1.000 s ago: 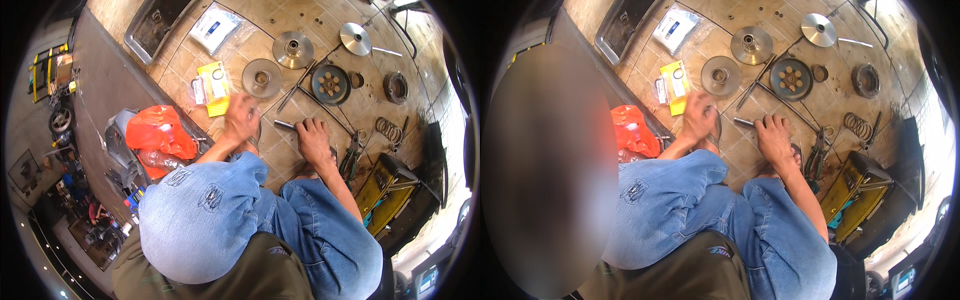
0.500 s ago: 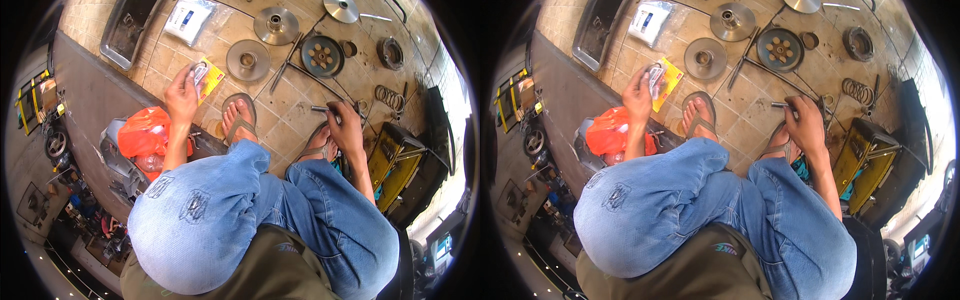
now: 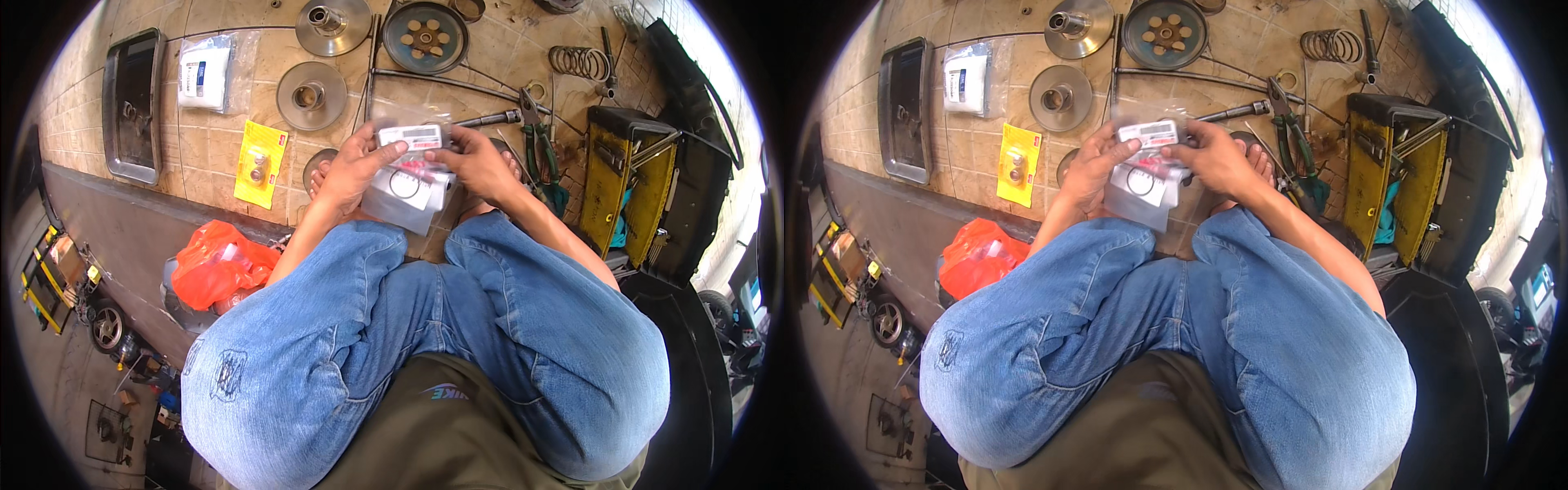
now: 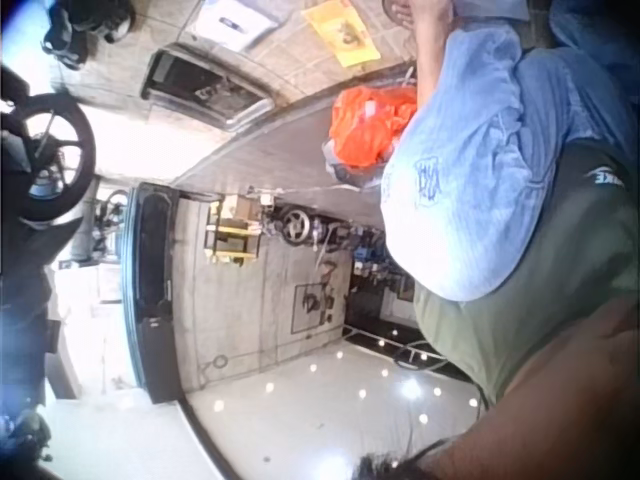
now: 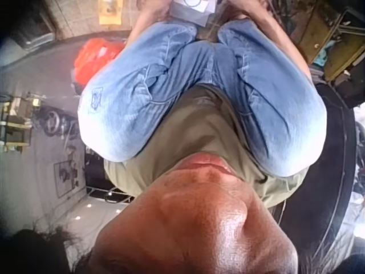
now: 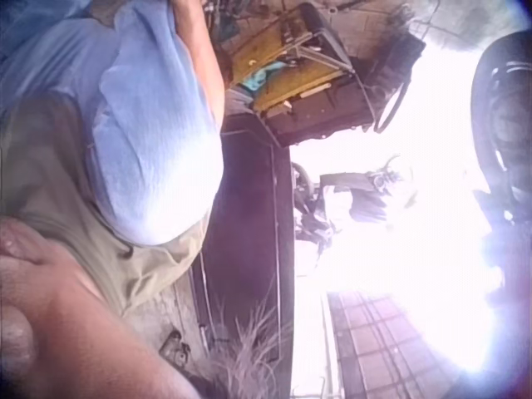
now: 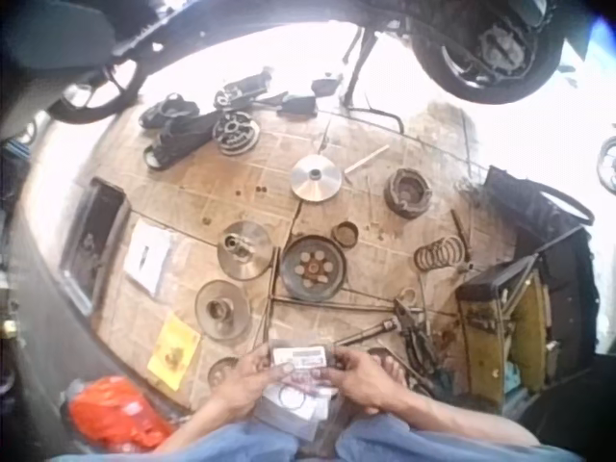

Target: The person repairs a motorcycle clutch by removing components with pliers, taking new parts out of a plastic bag, and assembling the clutch housing by hand.

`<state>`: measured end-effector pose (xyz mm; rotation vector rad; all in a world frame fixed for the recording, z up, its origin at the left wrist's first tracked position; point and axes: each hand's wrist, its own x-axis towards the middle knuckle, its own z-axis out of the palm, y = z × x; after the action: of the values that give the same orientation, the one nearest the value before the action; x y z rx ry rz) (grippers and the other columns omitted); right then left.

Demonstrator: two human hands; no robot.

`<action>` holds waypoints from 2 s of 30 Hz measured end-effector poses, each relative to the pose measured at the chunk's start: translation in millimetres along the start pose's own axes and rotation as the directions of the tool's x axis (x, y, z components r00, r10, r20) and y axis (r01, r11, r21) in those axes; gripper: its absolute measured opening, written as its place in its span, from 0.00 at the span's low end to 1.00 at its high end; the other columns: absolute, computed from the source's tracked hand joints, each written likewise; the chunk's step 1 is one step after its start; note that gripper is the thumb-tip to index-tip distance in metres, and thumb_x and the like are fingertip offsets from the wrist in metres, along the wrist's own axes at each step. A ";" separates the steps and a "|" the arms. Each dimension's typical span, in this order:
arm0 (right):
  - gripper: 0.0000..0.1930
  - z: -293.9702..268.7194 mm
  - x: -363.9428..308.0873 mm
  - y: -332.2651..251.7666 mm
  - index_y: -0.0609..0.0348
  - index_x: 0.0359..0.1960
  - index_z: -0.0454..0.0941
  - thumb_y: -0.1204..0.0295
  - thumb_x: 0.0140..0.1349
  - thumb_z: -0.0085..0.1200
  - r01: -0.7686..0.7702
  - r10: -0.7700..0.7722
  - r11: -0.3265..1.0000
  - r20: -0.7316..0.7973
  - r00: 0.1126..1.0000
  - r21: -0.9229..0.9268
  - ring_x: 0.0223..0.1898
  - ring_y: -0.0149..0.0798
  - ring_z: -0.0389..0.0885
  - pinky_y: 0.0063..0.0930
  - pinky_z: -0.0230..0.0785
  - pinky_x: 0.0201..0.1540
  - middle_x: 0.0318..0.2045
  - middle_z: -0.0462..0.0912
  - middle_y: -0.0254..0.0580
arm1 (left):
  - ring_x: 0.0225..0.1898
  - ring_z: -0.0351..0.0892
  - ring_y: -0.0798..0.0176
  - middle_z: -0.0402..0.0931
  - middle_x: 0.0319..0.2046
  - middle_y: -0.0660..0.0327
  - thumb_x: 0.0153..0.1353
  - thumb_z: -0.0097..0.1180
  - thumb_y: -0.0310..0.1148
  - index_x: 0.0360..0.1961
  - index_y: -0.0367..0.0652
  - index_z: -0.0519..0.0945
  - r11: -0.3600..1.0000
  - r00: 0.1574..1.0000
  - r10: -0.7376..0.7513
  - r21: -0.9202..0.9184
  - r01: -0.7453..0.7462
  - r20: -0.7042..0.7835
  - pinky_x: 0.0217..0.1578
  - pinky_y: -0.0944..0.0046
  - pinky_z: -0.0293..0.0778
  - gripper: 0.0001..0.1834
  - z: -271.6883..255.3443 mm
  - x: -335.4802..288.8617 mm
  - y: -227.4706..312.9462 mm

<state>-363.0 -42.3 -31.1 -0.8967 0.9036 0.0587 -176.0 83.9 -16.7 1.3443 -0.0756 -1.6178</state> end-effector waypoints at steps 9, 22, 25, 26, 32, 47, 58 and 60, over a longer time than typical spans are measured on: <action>0.16 -23.9 -1.4 -10.7 0.68 0.54 0.81 0.75 0.67 0.63 0.095 -0.081 0.992 -0.167 0.983 0.079 0.45 0.31 0.84 0.25 0.77 0.50 0.46 0.87 0.43 | 0.49 0.81 0.67 0.81 0.51 0.58 0.60 0.70 0.30 0.66 0.32 0.73 0.976 0.990 -0.098 0.203 0.076 0.099 0.49 0.67 0.78 0.34 -18.9 1.8 -21.5; 0.17 -17.0 4.3 -15.3 0.69 0.57 0.78 0.79 0.69 0.61 0.082 -0.063 0.992 -0.191 0.980 0.093 0.45 0.30 0.85 0.23 0.80 0.47 0.46 0.87 0.43 | 0.48 0.81 0.68 0.77 0.50 0.57 0.59 0.70 0.26 0.77 0.41 0.59 0.992 0.984 0.122 -0.039 -0.118 0.133 0.43 0.68 0.78 0.47 1.5 0.7 -14.4; 0.17 -14.0 7.7 5.0 0.68 0.58 0.78 0.80 0.68 0.60 0.033 -0.019 0.994 -0.132 0.991 0.105 0.43 0.29 0.85 0.22 0.80 0.45 0.44 0.87 0.43 | 0.46 0.80 0.70 0.77 0.49 0.61 0.61 0.72 0.30 0.65 0.38 0.74 0.964 0.973 0.207 0.152 -0.220 0.098 0.43 0.69 0.76 0.32 0.1 7.0 -22.5; 0.18 -12.9 6.2 9.0 0.68 0.59 0.77 0.80 0.68 0.60 -0.003 0.014 0.995 -0.115 0.993 0.098 0.43 0.30 0.85 0.21 0.79 0.46 0.44 0.87 0.42 | 0.46 0.79 0.70 0.77 0.50 0.61 0.62 0.71 0.31 0.60 0.37 0.78 0.922 0.970 0.224 0.300 -0.243 0.098 0.44 0.69 0.77 0.27 -4.5 8.2 -20.8; 0.24 -1.7 -9.3 8.4 0.67 0.62 0.74 0.78 0.64 0.60 0.018 -0.016 1.000 -0.106 0.994 0.020 0.49 0.36 0.83 0.29 0.76 0.54 0.48 0.85 0.46 | 0.33 0.77 0.73 0.80 0.33 0.64 0.68 0.65 0.35 0.43 0.36 0.82 0.951 0.997 0.064 0.305 -0.045 -0.052 0.34 0.70 0.74 0.12 -15.7 8.6 -22.4; 0.14 -0.6 0.6 -22.9 0.60 0.50 0.79 0.75 0.62 0.59 0.446 -0.464 0.658 0.139 0.875 -0.607 0.43 0.54 0.86 0.41 0.77 0.47 0.42 0.86 0.52 | 0.39 0.79 0.69 0.83 0.37 0.62 0.67 0.66 0.34 0.47 0.35 0.79 0.857 0.974 0.229 0.474 -0.202 0.002 0.43 0.66 0.74 0.15 -14.5 9.3 -23.6; 0.11 -54.4 -44.1 -13.7 0.57 0.45 0.77 0.72 0.62 0.56 -0.037 -0.449 0.200 -0.125 0.885 -0.979 0.43 0.55 0.84 0.48 0.78 0.42 0.37 0.83 0.49 | 0.46 0.79 0.53 0.78 0.46 0.49 0.60 0.67 0.29 0.54 0.35 0.77 0.597 0.828 0.528 0.776 -0.201 -0.191 0.49 0.59 0.75 0.22 1.4 10.8 -21.2; 0.08 -68.2 -56.0 -6.8 0.56 0.42 0.76 0.70 0.63 0.55 -0.129 -0.407 0.105 -0.161 0.899 -0.986 0.42 0.53 0.85 0.47 0.79 0.40 0.35 0.83 0.48 | 0.58 0.70 0.42 0.68 0.57 0.45 0.56 0.68 0.31 0.62 0.40 0.74 0.363 0.737 0.674 0.895 -0.260 -0.059 0.59 0.50 0.70 0.32 -2.0 5.8 -29.6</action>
<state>-441.0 -76.9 -7.5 -2.4345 1.1250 0.3767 -192.4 95.9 -39.1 2.1326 -1.0550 -0.6622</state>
